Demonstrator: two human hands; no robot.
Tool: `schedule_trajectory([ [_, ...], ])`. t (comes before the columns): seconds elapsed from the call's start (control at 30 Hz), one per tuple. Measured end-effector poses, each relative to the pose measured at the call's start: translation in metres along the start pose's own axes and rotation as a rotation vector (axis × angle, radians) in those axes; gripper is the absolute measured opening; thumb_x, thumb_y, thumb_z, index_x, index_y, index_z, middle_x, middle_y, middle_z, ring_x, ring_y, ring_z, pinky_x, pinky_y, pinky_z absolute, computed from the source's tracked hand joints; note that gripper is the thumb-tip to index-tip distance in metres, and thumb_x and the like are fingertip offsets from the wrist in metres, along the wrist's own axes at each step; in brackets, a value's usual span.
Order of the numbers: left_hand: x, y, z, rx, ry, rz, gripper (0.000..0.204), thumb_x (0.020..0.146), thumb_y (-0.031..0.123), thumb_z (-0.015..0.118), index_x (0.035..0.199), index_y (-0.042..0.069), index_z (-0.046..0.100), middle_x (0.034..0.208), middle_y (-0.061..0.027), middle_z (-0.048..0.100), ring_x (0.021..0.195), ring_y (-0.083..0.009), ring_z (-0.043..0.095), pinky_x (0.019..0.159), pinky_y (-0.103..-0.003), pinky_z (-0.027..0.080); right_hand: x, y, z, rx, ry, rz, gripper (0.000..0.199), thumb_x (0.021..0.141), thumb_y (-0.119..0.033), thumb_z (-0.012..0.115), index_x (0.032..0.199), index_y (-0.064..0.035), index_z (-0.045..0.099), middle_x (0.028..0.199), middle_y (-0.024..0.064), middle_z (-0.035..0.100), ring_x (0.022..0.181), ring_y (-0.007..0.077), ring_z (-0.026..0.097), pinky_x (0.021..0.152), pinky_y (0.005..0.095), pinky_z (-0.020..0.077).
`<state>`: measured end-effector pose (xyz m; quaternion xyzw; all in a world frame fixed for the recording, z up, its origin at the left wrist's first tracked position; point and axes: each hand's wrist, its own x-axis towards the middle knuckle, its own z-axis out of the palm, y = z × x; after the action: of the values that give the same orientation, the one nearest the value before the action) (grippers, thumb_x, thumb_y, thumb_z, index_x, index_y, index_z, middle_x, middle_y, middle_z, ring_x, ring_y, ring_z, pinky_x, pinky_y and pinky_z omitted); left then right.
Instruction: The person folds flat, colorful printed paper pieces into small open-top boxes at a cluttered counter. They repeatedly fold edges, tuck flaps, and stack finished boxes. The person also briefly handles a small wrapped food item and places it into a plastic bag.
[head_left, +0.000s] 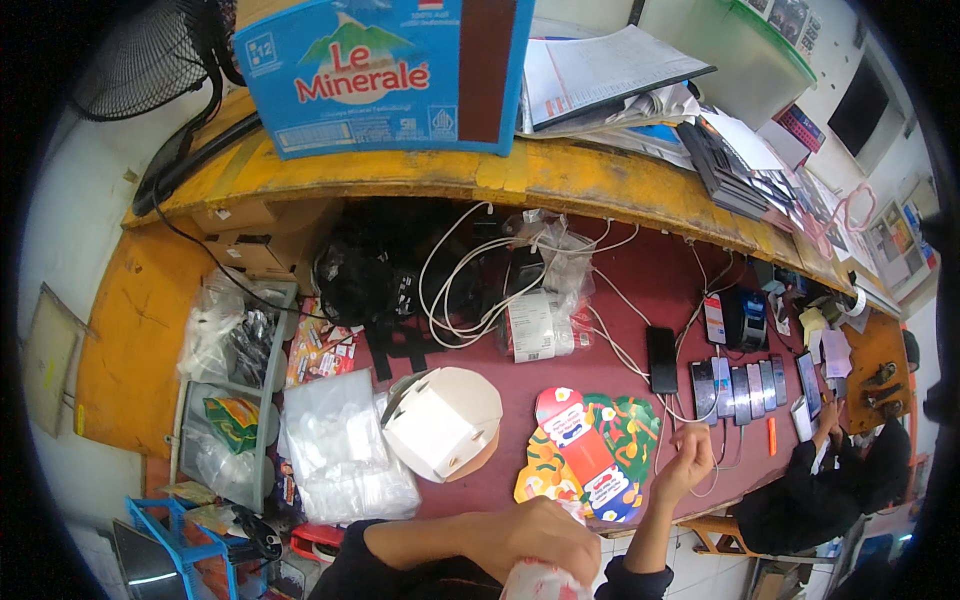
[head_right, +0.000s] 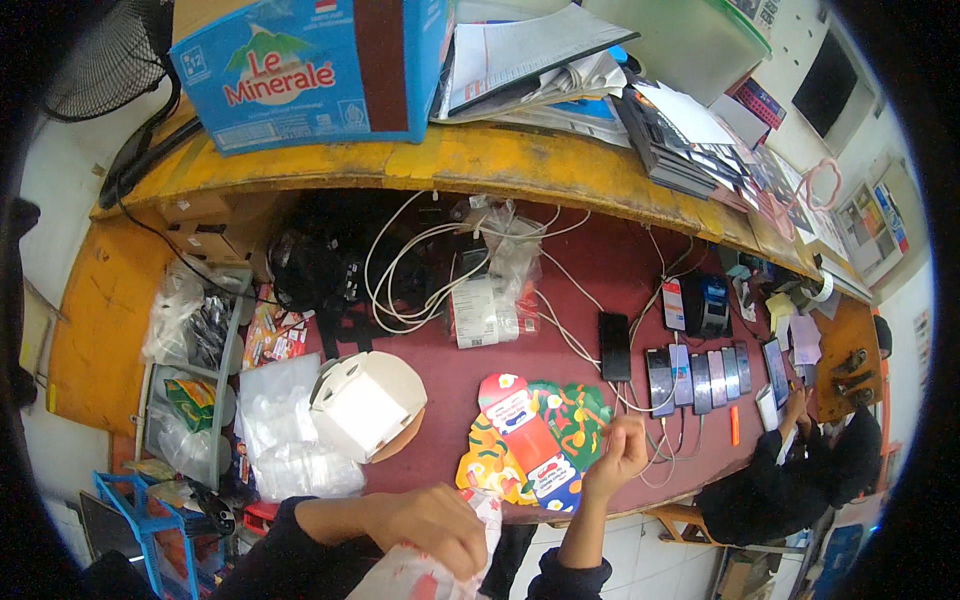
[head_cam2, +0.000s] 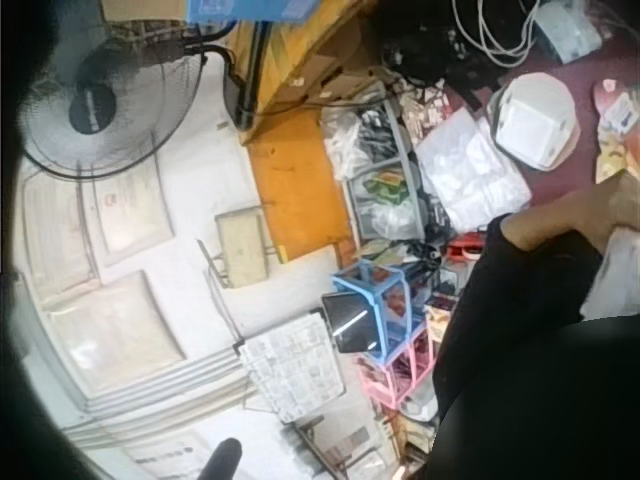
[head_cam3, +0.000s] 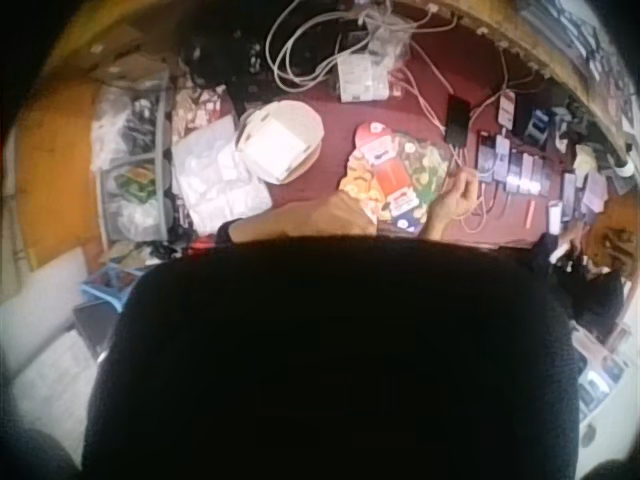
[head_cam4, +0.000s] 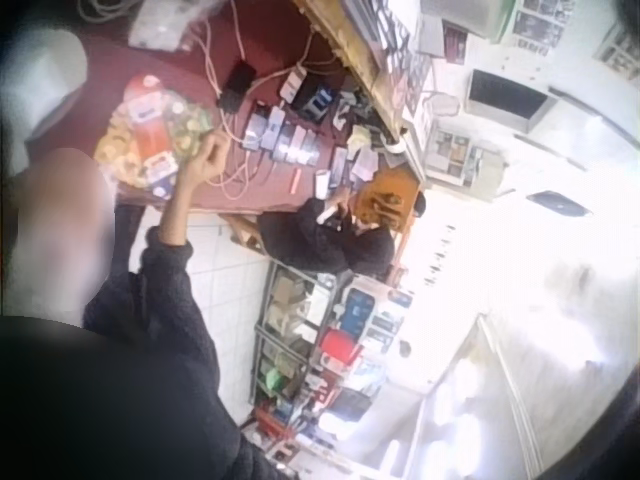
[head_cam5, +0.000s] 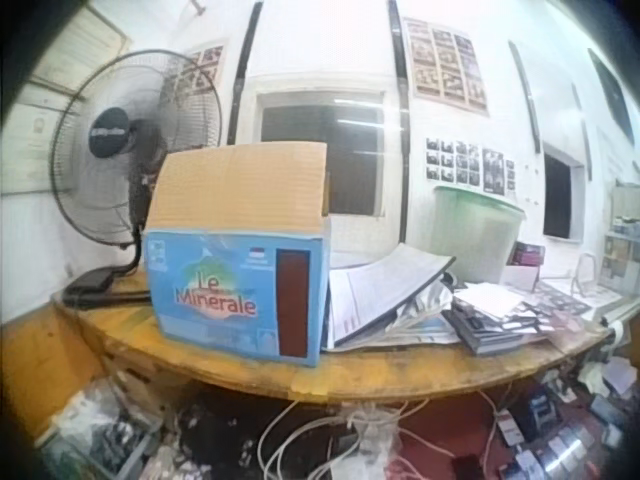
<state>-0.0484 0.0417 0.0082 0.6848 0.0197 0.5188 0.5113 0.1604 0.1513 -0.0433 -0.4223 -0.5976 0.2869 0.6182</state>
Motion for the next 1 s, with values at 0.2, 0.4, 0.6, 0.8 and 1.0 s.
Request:
schedule_trajectory([
  [0.2,-0.05,-0.063,0.005,0.098,0.489,-0.347,0.049,0.071,0.025,0.074,0.11,0.001,0.057,0.102,-0.0116,0.064,0.092,-0.0236,0.063,0.08,-0.034,0.049,-0.012,-0.053,0.011,0.168,-0.557,0.067,0.074,0.085,-0.068,0.039,0.08,0.0028,0.061,0.082,0.0126,0.059,0.081,0.0213,0.055,0.075,0.0335,0.0411],
  [0.4,-0.091,-0.091,0.022,-0.008,0.695,-0.573,0.057,0.068,0.024,0.078,0.116,0.001,0.055,0.11,-0.0112,0.061,0.098,-0.0192,0.06,0.086,-0.034,0.046,-0.018,-0.08,0.026,0.437,-0.823,0.324,0.022,0.086,-0.02,0.064,0.082,0.0004,0.057,0.078,0.0062,0.056,0.074,0.0157,0.051,0.069,0.0285,0.0397],
  [0.6,-0.094,-0.094,0.036,-0.039,0.836,-0.6,0.035,0.079,0.018,0.07,0.107,0.006,0.054,0.097,-0.0047,0.057,0.086,-0.0121,0.055,0.076,-0.028,0.046,-0.032,-0.082,0.015,0.486,-0.772,0.472,0.013,0.085,-0.005,0.063,0.076,-0.0024,0.054,0.073,0.001,0.052,0.069,0.0087,0.046,0.063,0.0241,0.0365],
  [0.8,-0.127,-0.111,0.041,-0.064,0.66,-0.625,0.054,0.069,0.026,0.079,0.113,0.004,0.058,0.109,-0.0102,0.062,0.097,-0.0198,0.061,0.086,-0.035,0.047,-0.048,-0.068,0.003,0.685,-0.949,0.735,0.017,0.084,-0.005,0.064,0.073,-0.0027,0.052,0.068,-0.0021,0.047,0.065,0.0064,0.043,0.057,0.0228,0.0337],
  [1.0,-0.12,-0.095,0.039,0.052,0.53,-0.591,0.05,0.066,0.025,0.08,0.107,0.004,0.061,0.104,-0.0107,0.065,0.094,-0.0235,0.063,0.084,-0.036,0.048,-0.028,-0.074,-0.003,0.522,-1.174,0.471,0.018,0.079,-0.008,0.07,0.08,-0.0036,0.053,0.077,-0.0001,0.049,0.071,0.008,0.045,0.066,0.0241,0.0369],
])
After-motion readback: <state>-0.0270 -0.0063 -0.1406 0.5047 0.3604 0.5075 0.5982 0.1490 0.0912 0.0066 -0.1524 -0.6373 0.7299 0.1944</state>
